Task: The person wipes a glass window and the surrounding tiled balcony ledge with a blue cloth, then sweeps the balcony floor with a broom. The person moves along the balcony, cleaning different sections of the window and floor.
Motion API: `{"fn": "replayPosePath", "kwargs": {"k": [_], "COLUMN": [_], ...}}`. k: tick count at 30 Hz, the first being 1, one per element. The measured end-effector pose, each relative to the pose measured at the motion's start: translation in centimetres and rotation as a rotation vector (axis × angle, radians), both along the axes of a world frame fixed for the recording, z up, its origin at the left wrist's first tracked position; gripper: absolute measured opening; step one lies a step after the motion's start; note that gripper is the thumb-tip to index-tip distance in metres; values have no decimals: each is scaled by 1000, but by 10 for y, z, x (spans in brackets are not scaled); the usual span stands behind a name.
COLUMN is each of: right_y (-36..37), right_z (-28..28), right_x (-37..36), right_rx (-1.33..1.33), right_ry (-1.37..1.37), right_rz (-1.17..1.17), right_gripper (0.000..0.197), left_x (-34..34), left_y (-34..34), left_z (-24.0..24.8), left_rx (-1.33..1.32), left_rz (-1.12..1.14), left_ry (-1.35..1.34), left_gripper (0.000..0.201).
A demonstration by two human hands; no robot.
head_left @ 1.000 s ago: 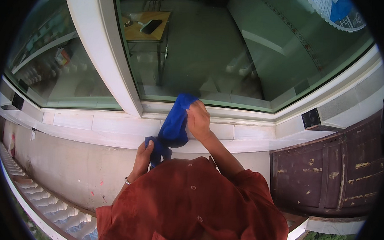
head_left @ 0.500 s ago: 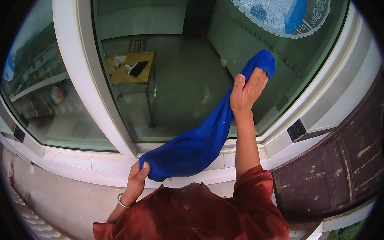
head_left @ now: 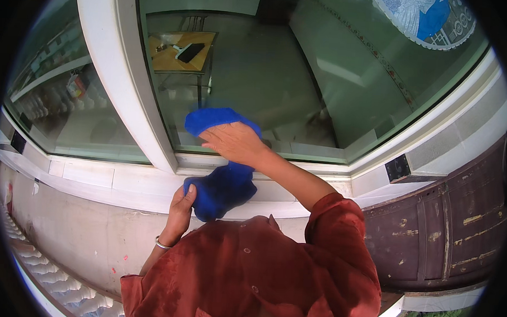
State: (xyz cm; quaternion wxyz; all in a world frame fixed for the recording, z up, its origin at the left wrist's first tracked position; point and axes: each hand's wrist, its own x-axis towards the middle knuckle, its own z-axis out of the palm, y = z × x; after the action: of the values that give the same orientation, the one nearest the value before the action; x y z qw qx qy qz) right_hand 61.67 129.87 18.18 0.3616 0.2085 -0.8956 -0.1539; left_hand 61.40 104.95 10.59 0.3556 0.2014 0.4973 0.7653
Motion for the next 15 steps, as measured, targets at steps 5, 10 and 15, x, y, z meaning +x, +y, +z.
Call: {"fn": "replayPosePath", "kwargs": {"k": [5,10,15], "right_y": [11,-1,-44], "right_z": [-81,-98,-97], "right_x": [7,1,-4], "right_rx": [-48,-59,-254], "right_ry": [-258,-188,-267], "right_rz": [35,100,60], "right_gripper": [39,34,35], "left_x": [11,17,20], "left_y": [-14,-11,2], "left_z": [-14,-25,-27], "left_rx": [-58,-73,-120], "left_rz": [59,77,-9], "left_ry": [-91,-165,-136], "left_gripper": [40,40,38]}}
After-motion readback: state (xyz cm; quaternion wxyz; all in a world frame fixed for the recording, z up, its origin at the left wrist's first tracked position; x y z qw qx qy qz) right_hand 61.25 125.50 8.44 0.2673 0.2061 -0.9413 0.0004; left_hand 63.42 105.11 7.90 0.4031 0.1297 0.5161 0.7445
